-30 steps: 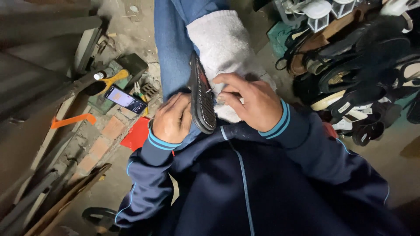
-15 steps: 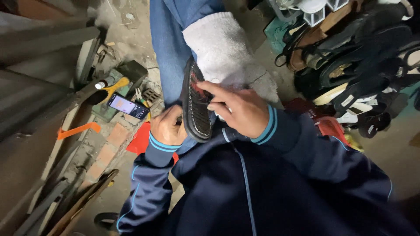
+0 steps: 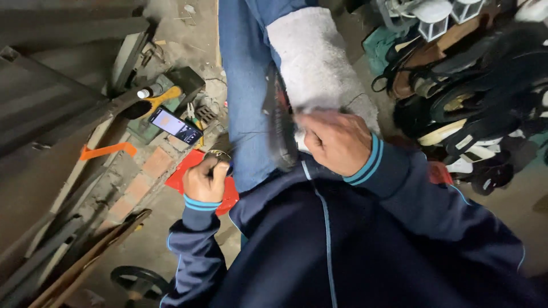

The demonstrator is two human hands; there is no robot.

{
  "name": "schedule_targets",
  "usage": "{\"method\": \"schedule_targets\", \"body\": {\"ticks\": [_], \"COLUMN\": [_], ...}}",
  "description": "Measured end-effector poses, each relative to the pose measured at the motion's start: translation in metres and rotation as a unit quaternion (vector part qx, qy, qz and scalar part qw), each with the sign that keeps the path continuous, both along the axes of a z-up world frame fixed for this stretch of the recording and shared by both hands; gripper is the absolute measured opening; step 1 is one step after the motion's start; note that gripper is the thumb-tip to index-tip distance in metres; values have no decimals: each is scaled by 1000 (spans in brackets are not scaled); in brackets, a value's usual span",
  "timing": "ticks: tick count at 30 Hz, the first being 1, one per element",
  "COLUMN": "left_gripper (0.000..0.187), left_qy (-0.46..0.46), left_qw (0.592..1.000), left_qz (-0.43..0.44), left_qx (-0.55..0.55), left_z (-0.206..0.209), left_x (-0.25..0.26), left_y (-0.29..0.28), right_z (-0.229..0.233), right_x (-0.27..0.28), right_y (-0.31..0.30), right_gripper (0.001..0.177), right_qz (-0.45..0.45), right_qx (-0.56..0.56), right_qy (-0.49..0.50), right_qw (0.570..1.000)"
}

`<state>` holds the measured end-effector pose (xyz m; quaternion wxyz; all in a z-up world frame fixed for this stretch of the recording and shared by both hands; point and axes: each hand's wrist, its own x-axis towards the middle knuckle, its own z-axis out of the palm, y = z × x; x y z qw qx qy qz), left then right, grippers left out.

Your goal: Hand-stitching the sole of a sandal to repair it.

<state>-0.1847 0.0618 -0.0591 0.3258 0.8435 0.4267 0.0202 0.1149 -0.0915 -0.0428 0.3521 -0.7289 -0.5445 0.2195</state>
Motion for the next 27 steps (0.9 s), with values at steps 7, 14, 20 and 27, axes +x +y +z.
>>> {"method": "schedule_targets", "body": {"ticks": [7,14,20,27], "left_gripper": [53,72,68,63], "left_qy": [-143,-195,-136,-253], "left_qw": [980,952,949,944], "left_qz": [-13,29,61,-16], "left_qx": [-139,-233,-279,-210], "left_z": [7,-5,25,13], "left_x": [59,47,62,67], "left_y": [-4,-7,-16,-16], "right_z": [37,60,75,19], "right_x": [17,33,25,17], "right_y": [-18,-8,51,93], "right_gripper": [37,9,36,13], "right_qz": [-10,-42,76,240], "right_qx": [-46,-3,-19,-226], "right_qy": [120,129,66,20], "right_qw": [992,991,995,944]}}
